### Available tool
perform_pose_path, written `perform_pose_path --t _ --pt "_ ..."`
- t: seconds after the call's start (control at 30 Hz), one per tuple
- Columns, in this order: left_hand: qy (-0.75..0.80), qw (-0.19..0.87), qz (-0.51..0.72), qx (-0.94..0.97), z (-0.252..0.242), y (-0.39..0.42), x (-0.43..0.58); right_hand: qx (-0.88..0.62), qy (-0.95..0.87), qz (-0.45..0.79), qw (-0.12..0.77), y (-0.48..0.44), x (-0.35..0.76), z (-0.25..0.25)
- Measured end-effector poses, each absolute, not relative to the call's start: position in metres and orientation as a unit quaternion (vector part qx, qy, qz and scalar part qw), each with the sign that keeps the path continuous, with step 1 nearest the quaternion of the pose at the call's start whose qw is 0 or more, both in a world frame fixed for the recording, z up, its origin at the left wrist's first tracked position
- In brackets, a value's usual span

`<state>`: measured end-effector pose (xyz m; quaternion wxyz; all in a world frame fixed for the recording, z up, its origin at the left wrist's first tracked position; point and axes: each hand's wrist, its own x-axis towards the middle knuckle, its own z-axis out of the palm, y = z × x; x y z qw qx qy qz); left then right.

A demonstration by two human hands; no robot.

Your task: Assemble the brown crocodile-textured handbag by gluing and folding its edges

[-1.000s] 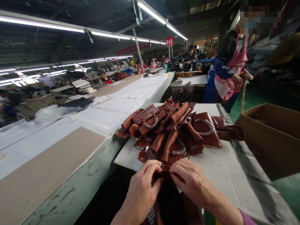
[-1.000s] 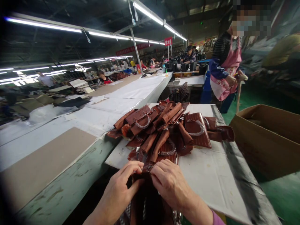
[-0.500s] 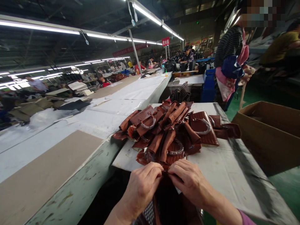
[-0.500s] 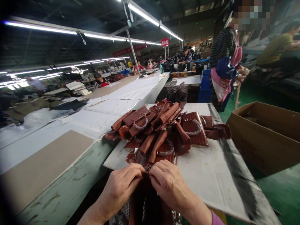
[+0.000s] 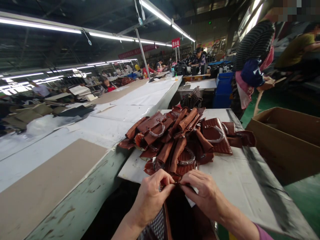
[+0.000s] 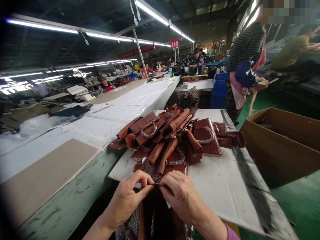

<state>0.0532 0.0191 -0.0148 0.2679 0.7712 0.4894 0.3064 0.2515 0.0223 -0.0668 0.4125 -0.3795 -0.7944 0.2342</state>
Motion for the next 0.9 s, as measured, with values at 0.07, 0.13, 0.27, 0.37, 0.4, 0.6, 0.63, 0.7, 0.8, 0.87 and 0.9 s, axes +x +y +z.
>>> perform_pose_path --t 0.07,0.13,0.27,0.37,0.4,0.6,0.63,0.7,0.8,0.87,0.9 --pt "0.509 0.291 0.297 0.754 -0.012 0.021 0.053 -0.385 -0.788 0.246 0.414 0.023 0.251 -0.066" --pt "0.516 0.322 0.286 0.741 -0.011 0.024 0.053 -0.387 -0.777 0.262 0.421 0.023 0.250 -0.065" --pt "0.501 0.354 0.262 0.745 -0.011 0.029 0.050 -0.393 -0.739 0.340 0.429 0.024 0.248 -0.064" --pt "0.475 0.326 0.247 0.779 -0.012 0.031 0.046 -0.423 -0.708 0.400 0.400 0.026 0.246 -0.064" --pt "0.467 0.314 0.242 0.791 -0.012 0.031 0.045 -0.430 -0.700 0.411 0.395 0.026 0.246 -0.065" --pt "0.454 0.271 0.213 0.822 -0.012 0.035 0.047 -0.437 -0.667 0.463 0.388 0.028 0.244 -0.068" --pt "0.460 0.273 0.209 0.819 -0.012 0.035 0.049 -0.436 -0.662 0.471 0.387 0.029 0.244 -0.068" --pt "0.474 0.285 0.206 0.807 -0.012 0.035 0.052 -0.433 -0.652 0.488 0.387 0.029 0.244 -0.068" --pt "0.482 0.310 0.213 0.791 -0.012 0.034 0.053 -0.432 -0.640 0.504 0.387 0.028 0.244 -0.068" --pt "0.489 0.326 0.213 0.780 -0.011 0.034 0.052 -0.438 -0.638 0.503 0.386 0.028 0.243 -0.067" --pt "0.497 0.338 0.209 0.772 -0.010 0.034 0.050 -0.441 -0.639 0.501 0.384 0.028 0.243 -0.067"
